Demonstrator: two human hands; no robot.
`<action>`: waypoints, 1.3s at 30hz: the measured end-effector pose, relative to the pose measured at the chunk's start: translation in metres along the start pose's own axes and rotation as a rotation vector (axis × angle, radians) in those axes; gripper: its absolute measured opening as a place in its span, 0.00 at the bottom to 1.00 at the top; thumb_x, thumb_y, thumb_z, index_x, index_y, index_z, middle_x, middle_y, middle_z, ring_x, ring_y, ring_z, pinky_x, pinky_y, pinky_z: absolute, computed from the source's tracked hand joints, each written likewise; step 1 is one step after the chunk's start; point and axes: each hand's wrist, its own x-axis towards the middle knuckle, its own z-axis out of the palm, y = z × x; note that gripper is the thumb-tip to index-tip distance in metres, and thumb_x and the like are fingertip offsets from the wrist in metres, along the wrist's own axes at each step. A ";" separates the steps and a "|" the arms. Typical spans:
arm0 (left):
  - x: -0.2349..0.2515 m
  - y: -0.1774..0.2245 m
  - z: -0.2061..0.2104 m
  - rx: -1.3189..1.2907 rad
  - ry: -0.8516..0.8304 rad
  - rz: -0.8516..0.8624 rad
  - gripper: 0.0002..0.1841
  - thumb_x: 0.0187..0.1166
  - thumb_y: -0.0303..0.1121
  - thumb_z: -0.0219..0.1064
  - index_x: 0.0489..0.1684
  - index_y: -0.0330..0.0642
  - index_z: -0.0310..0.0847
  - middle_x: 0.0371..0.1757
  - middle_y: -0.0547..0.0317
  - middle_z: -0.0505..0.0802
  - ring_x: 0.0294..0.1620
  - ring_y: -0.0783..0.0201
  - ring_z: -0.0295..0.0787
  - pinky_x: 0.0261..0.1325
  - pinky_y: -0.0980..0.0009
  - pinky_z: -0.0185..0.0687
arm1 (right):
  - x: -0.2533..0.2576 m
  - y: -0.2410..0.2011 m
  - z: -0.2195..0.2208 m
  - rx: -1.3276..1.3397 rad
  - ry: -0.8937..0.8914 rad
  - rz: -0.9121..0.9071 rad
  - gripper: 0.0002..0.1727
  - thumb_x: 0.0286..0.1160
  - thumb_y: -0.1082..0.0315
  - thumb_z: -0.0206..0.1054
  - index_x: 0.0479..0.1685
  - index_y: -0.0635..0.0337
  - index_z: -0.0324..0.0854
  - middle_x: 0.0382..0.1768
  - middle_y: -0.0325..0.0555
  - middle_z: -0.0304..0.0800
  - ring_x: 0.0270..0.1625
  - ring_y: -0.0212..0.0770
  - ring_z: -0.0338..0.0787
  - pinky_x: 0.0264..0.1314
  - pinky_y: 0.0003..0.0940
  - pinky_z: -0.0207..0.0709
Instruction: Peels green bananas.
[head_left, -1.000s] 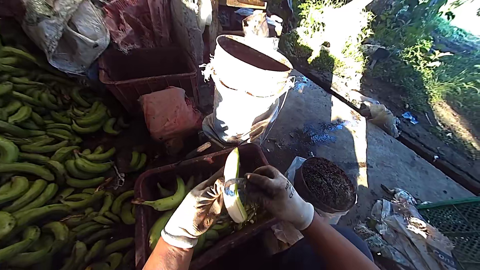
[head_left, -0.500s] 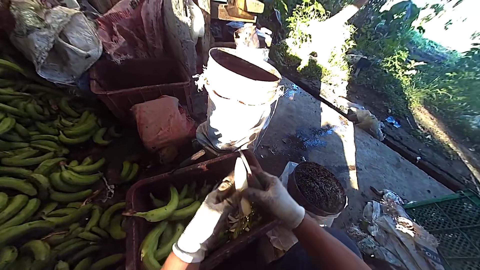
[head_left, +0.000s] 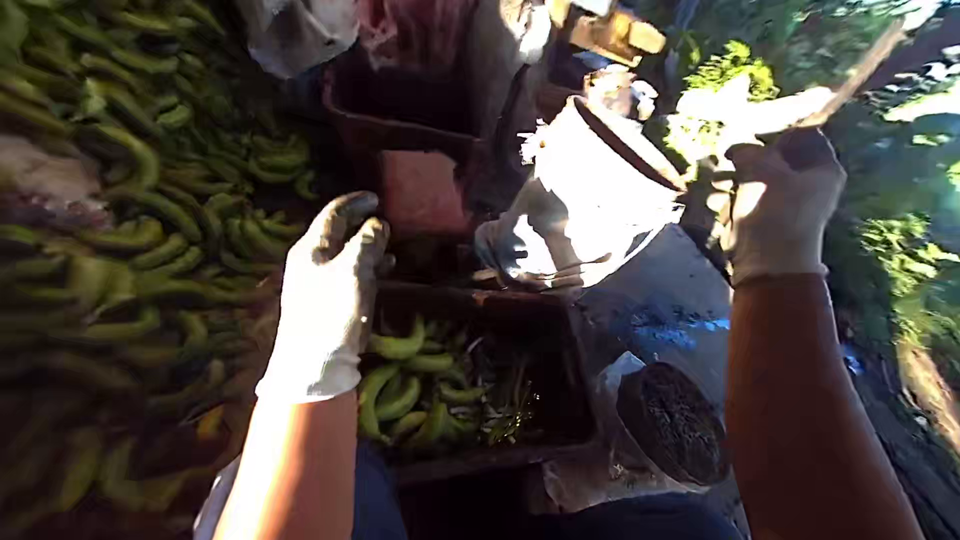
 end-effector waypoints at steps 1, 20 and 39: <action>0.004 0.004 -0.013 -0.065 0.078 0.000 0.17 0.87 0.41 0.61 0.72 0.52 0.78 0.60 0.66 0.89 0.52 0.69 0.90 0.55 0.65 0.90 | -0.025 -0.002 0.021 -0.042 -0.085 0.002 0.23 0.76 0.62 0.70 0.68 0.60 0.76 0.52 0.44 0.88 0.48 0.37 0.90 0.50 0.40 0.88; 0.009 -0.023 -0.001 0.087 0.081 -0.151 0.23 0.83 0.56 0.63 0.74 0.62 0.78 0.68 0.66 0.88 0.62 0.68 0.86 0.62 0.58 0.84 | -0.287 0.039 0.244 -0.101 -0.820 0.338 0.30 0.79 0.63 0.68 0.80 0.62 0.73 0.71 0.56 0.85 0.73 0.47 0.85 0.79 0.47 0.76; -0.070 -0.077 0.136 -0.134 -0.504 0.171 0.31 0.79 0.44 0.72 0.73 0.30 0.70 0.58 0.53 0.91 0.55 0.64 0.90 0.58 0.69 0.90 | -0.224 0.078 -0.012 0.111 -0.323 0.495 0.24 0.85 0.50 0.62 0.69 0.57 0.78 0.44 0.41 0.93 0.41 0.36 0.94 0.45 0.37 0.92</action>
